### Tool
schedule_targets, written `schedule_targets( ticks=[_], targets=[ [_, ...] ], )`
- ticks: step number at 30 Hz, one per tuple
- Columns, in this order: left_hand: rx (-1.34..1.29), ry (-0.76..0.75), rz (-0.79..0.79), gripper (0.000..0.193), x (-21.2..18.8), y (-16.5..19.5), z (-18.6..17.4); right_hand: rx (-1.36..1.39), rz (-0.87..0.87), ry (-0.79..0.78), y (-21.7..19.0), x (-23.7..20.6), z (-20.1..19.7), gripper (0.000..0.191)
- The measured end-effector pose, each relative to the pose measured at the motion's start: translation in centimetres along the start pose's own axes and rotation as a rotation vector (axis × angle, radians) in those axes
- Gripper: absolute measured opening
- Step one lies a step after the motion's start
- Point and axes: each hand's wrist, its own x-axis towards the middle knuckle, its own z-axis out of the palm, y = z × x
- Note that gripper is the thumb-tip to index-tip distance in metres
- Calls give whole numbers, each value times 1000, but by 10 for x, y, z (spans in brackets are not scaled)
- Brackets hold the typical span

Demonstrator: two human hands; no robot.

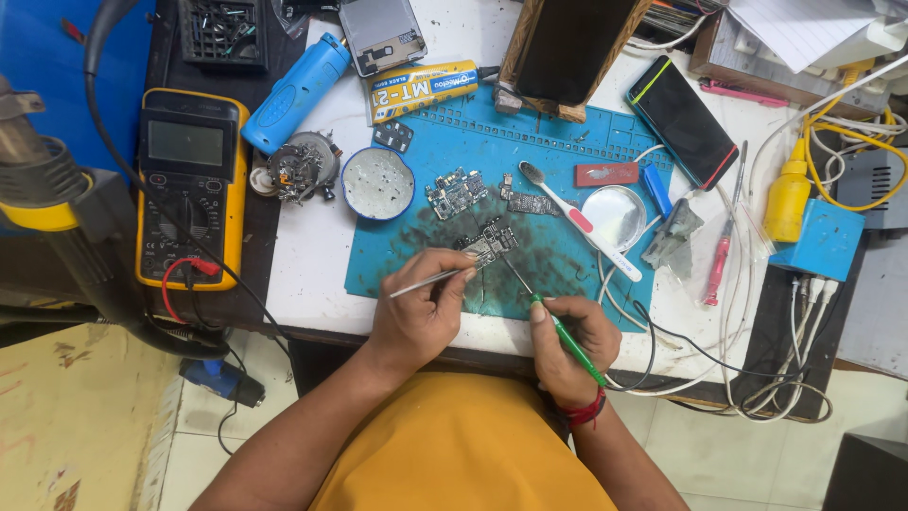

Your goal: The person uses a soldering iron and tweezers to work on a small circuit board. They repeatedly apply heat to specific points on the board while holding it steady with tweezers. The person adjusts the board's position and continues soldering different areas throughout the clip.

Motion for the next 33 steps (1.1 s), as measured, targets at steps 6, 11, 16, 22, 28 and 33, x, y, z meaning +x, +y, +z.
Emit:
schedule_targets(
  ticks=[6,11,16,22,28,33],
  targets=[
    [69,10,174,15,1,1,1,-11,-23,-49,5,5,-4,11],
    [97,-7,169,16,2,3,1,4,-41,-54,4,5,-2,12],
    [109,-19,155,15,2,5,-1,3,-41,-56,2,7,-1,11],
    [89,-20,157,15,3,5,0,-13,-54,-65,-2,10,-1,10],
    [76,-4,164,14,1,3,0,-23,-45,-62,-3,10,-1,10],
    [94,12,140,13,0,2,0,-22,-50,-67,-4,10,0,9]
  ],
)
